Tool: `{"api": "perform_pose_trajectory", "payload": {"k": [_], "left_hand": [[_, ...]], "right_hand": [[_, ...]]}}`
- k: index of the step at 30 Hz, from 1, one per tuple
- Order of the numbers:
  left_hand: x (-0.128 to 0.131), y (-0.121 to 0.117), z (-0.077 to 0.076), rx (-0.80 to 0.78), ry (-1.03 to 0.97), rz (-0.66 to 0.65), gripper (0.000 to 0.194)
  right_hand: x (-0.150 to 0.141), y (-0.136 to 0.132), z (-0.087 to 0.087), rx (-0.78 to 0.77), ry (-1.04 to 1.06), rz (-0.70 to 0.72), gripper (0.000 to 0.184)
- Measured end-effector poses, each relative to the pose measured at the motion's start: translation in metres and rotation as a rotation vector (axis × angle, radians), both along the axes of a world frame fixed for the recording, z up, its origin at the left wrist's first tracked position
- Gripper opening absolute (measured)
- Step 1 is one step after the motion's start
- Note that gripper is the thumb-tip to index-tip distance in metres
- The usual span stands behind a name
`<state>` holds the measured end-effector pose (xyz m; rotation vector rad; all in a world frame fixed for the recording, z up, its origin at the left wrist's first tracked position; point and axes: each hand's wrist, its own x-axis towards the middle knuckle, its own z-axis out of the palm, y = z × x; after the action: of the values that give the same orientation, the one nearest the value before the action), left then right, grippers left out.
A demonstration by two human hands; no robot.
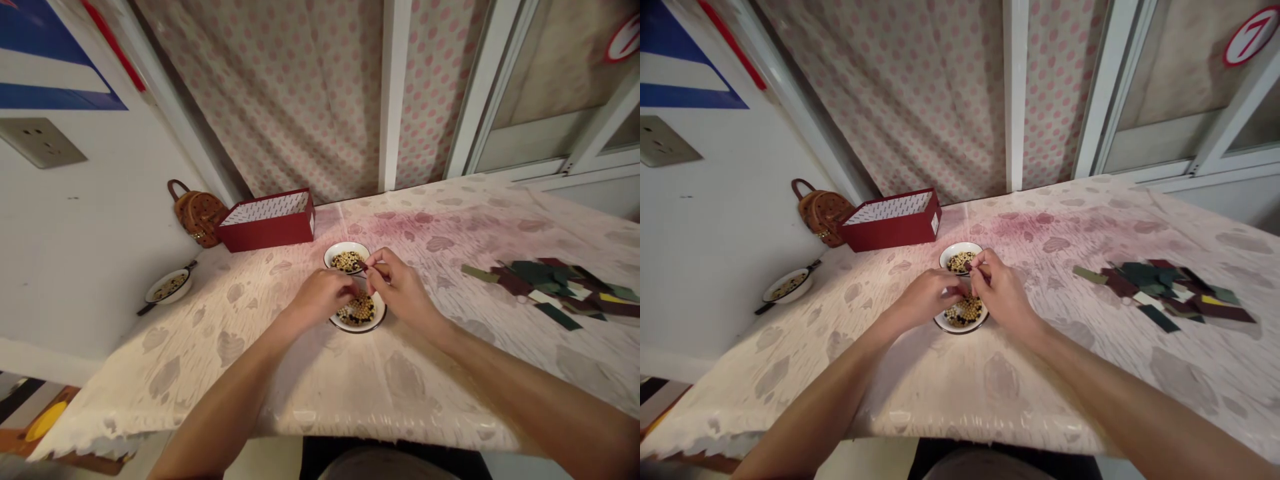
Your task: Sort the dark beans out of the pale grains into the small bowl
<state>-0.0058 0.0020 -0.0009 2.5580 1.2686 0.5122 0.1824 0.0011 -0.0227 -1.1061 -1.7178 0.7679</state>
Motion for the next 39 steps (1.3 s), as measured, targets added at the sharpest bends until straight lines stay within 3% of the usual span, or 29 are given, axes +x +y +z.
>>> {"api": "perform_pose_trajectory", "payload": {"k": [5,10,13,18,21,25,33,39], "left_hand": [[0.004,-0.002,-0.002,0.015,0.199,-0.042,0.018],[0.005,-0.004,-0.002,-0.008,0.18,-0.014,0.015],[0.004,-0.004,-0.004,-0.065,-0.018,0.036,0.016],[0.0,0.005,-0.007,-0.355,-0.734,0.095,0.011],[-0.001,0.009,-0.008,-0.514,-0.991,0.115,0.026],[-0.001,0.01,-0.01,-0.611,-1.08,0.114,0.033],[0.002,0.006,-0.009,-0.631,-1.085,0.065,0.031],[0.002,0.02,-0.016,-0.513,-1.136,0.179,0.026]], "right_hand": [[0.0,0.001,0.0,0.021,-0.018,0.0,0.005],[0.0,0.0,0.002,0.025,-0.023,0.001,0.005],[0.0,-0.001,0.002,0.017,-0.013,0.006,0.006],[0.0,-0.002,0.001,-0.008,0.008,0.019,0.006],[-0.001,-0.002,0.001,-0.006,0.023,0.068,0.004],[-0.001,-0.002,-0.001,-0.011,0.045,0.124,0.004],[-0.002,-0.001,-0.002,-0.019,0.018,0.116,0.005],[-0.002,0.0,-0.003,-0.007,-0.004,0.107,0.002]]}}
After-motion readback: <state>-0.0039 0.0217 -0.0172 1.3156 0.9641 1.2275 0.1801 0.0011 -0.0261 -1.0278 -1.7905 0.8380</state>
